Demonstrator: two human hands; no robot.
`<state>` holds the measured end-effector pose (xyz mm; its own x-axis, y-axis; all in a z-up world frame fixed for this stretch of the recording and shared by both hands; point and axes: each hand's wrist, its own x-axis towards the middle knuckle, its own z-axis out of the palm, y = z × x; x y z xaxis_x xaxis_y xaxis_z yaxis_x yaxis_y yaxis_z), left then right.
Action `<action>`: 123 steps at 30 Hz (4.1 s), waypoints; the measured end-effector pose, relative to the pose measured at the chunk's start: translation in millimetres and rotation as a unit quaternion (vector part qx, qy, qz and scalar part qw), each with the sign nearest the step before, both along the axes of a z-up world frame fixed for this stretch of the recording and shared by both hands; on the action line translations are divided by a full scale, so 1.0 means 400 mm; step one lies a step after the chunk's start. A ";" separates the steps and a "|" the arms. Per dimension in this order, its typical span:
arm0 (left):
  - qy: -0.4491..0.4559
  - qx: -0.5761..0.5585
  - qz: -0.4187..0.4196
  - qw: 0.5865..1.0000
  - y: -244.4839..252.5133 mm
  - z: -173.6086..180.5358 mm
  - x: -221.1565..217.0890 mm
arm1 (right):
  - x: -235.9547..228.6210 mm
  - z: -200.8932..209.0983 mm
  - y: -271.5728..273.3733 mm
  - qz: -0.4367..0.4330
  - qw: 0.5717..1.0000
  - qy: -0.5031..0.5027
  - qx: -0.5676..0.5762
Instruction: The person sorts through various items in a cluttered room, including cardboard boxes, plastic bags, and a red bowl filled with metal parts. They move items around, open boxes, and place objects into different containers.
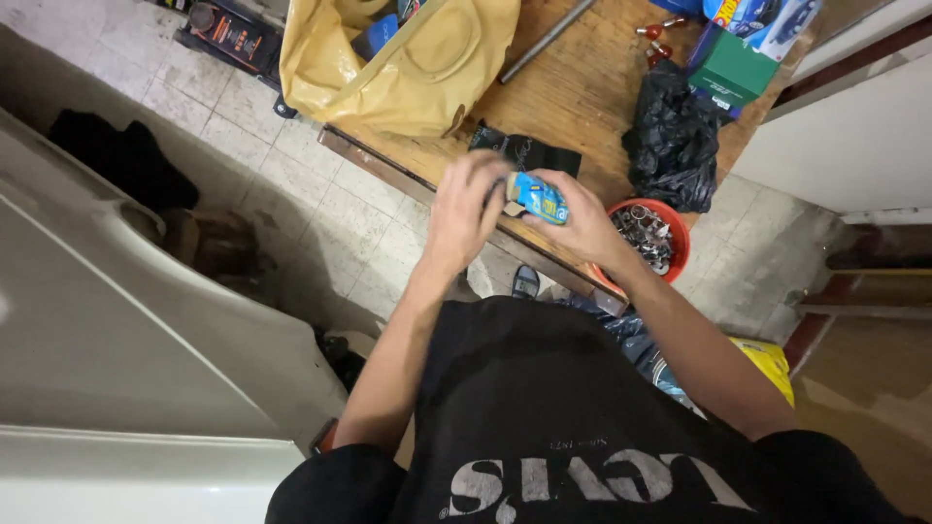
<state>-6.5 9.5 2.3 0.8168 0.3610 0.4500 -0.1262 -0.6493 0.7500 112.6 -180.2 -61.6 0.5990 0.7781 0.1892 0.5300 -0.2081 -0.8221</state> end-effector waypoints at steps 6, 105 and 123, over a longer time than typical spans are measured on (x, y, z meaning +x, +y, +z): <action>0.024 0.113 -0.118 0.986 0.025 0.024 -0.008 | 0.009 0.037 0.005 0.015 1.000 -0.008 0.019; -0.051 -0.159 -0.088 0.982 -0.071 -0.045 0.073 | -0.046 0.172 0.063 -0.080 0.981 -0.068 -0.160; -0.086 -0.451 0.133 0.879 0.244 -0.140 -0.034 | -0.091 0.226 0.437 0.107 0.968 -0.183 -0.138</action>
